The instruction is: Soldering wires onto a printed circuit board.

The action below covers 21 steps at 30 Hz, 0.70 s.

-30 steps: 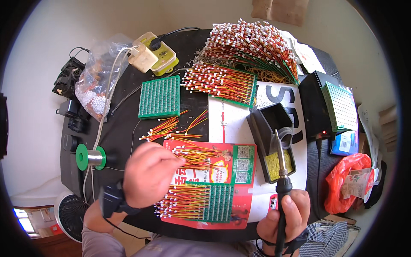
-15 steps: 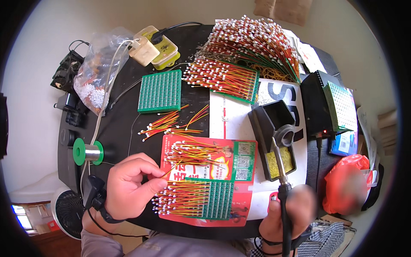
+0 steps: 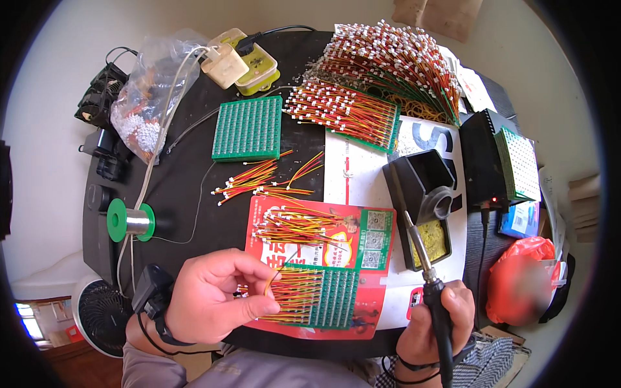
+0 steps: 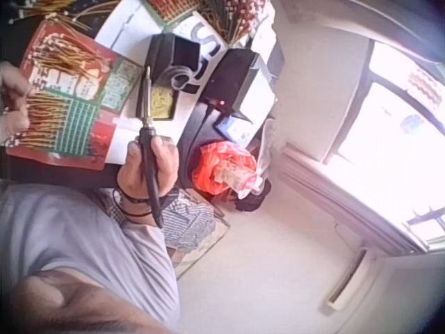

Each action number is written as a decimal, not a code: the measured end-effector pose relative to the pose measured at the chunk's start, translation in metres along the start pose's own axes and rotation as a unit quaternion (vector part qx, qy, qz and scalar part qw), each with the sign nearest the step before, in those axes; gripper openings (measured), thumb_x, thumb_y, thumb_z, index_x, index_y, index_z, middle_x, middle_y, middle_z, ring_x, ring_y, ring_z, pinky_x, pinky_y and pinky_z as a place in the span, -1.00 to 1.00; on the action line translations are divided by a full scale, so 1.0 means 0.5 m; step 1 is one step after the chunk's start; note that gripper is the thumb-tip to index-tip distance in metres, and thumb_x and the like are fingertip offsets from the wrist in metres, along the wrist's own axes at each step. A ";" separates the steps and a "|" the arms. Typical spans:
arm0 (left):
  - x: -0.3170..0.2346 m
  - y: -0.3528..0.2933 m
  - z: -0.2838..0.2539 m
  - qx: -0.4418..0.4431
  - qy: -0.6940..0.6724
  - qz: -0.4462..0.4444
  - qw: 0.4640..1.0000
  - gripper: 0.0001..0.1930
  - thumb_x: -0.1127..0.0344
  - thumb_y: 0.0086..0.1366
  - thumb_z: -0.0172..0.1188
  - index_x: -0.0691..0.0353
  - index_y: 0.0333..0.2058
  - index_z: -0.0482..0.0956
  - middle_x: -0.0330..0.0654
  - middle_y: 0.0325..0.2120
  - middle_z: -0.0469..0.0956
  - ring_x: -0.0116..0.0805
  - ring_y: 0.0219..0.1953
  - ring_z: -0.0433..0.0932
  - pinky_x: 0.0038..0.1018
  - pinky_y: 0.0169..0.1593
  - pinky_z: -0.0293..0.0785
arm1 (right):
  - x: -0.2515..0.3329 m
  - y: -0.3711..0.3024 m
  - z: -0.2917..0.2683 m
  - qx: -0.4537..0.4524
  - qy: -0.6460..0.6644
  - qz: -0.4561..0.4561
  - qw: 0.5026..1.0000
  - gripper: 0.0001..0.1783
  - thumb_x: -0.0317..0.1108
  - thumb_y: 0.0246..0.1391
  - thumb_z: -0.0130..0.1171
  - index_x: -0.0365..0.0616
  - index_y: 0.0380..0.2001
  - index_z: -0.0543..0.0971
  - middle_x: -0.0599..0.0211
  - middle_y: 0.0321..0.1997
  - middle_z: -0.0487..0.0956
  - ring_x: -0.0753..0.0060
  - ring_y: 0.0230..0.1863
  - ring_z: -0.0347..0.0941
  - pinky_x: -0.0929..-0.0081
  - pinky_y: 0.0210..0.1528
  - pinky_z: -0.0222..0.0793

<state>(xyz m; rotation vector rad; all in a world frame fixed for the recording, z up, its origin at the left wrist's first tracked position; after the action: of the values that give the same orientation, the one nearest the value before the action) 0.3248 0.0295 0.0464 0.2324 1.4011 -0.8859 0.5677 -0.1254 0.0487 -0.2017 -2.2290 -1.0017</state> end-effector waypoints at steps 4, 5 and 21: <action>0.031 -0.046 -0.014 -0.074 0.022 0.019 0.997 -0.87 0.61 0.28 0.30 0.42 -0.21 0.57 -0.15 -0.28 0.59 -0.51 -0.26 0.56 -0.59 -0.17 0.52 | -0.037 -0.015 0.057 0.034 0.049 -0.022 0.998 -0.52 -0.15 0.33 0.17 -0.36 0.05 0.40 0.10 -0.07 0.42 0.49 -0.23 0.35 0.66 -0.25 0.35; 0.036 -0.043 -0.018 -0.066 0.018 0.017 0.997 -0.87 0.61 0.28 0.30 0.42 -0.21 0.57 -0.15 -0.28 0.59 -0.51 -0.26 0.56 -0.59 -0.17 0.52 | -0.035 -0.016 0.051 -0.016 0.086 0.034 0.996 -0.49 -0.04 0.33 0.14 -0.33 0.01 0.39 0.20 -0.23 0.37 0.46 -0.30 0.30 0.56 -0.30 0.25; 0.059 -0.052 -0.025 -0.139 0.052 0.145 0.978 -0.84 0.64 0.12 0.40 0.36 -0.32 0.63 -0.14 -0.40 0.59 -0.50 -0.41 0.53 -0.58 -0.33 0.44 | 0.010 -0.037 0.081 0.018 0.186 0.131 0.974 -0.47 0.05 0.16 0.29 -0.22 -0.26 0.35 0.29 -0.48 0.34 0.45 -0.51 0.28 0.48 -0.42 0.19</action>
<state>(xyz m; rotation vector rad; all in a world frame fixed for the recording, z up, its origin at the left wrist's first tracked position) 0.2961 0.0081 0.0260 0.2647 1.5234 -0.4371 0.5357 -0.1101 0.0212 -0.2598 -1.8227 -0.7815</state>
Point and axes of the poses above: each hand's wrist, its own y-axis towards the middle knuckle, its own z-axis out of the palm, x = y × z, the point moved 3 cm from there along y, towards the middle knuckle
